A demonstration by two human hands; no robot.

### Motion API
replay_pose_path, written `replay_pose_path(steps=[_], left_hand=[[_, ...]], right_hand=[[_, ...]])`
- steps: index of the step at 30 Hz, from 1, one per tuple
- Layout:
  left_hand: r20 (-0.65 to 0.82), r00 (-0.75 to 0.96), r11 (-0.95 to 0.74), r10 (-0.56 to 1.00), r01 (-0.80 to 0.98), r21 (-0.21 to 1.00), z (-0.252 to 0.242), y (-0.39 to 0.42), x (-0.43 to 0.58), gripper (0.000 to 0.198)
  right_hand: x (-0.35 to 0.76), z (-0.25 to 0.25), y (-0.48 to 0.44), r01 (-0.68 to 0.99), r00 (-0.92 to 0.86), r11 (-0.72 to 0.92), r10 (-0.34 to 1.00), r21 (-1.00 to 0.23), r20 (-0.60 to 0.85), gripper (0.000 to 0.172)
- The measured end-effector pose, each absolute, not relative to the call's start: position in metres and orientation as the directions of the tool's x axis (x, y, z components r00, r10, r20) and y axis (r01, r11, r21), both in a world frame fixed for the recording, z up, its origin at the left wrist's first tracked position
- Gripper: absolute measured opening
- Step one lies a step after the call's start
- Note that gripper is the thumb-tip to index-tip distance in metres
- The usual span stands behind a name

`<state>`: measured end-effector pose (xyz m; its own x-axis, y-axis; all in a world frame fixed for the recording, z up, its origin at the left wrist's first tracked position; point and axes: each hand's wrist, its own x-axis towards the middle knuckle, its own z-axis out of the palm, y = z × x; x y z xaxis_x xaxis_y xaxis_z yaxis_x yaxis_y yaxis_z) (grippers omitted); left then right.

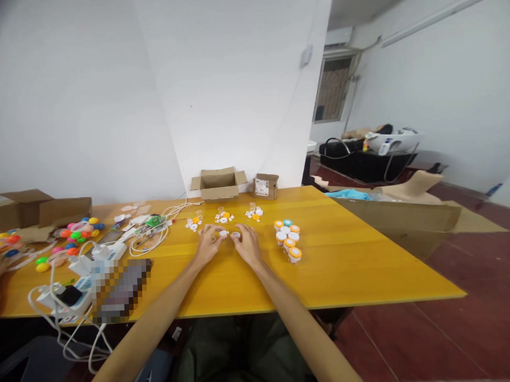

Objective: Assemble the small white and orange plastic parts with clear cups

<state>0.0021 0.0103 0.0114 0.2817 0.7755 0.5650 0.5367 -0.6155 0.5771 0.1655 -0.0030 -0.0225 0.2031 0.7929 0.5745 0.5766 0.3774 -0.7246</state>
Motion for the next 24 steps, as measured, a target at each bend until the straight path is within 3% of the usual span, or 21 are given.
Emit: replay_pose_path(steps=[5, 11, 24], left_hand=[[0.578, 0.278, -0.63, 0.767, 0.497, 0.597, 0.012, 0.012, 0.002, 0.012], [0.592, 0.302, -0.664, 0.747, 0.389, 0.639, 0.012, 0.012, 0.001, 0.012], [0.535, 0.326, -0.607, 0.78, 0.182, 0.774, 0.013, 0.014, 0.003, 0.014]], right_hand=[[0.161, -0.01, -0.01, 0.443, 0.079, 0.544, 0.768, -0.712, 0.636, 0.023], [0.16, -0.005, -0.014, 0.421, 0.02, 0.552, 0.787, -0.719, 0.616, 0.03], [0.164, -0.01, -0.012, 0.611, -0.026, 0.507, 0.78, -0.608, 0.625, 0.038]])
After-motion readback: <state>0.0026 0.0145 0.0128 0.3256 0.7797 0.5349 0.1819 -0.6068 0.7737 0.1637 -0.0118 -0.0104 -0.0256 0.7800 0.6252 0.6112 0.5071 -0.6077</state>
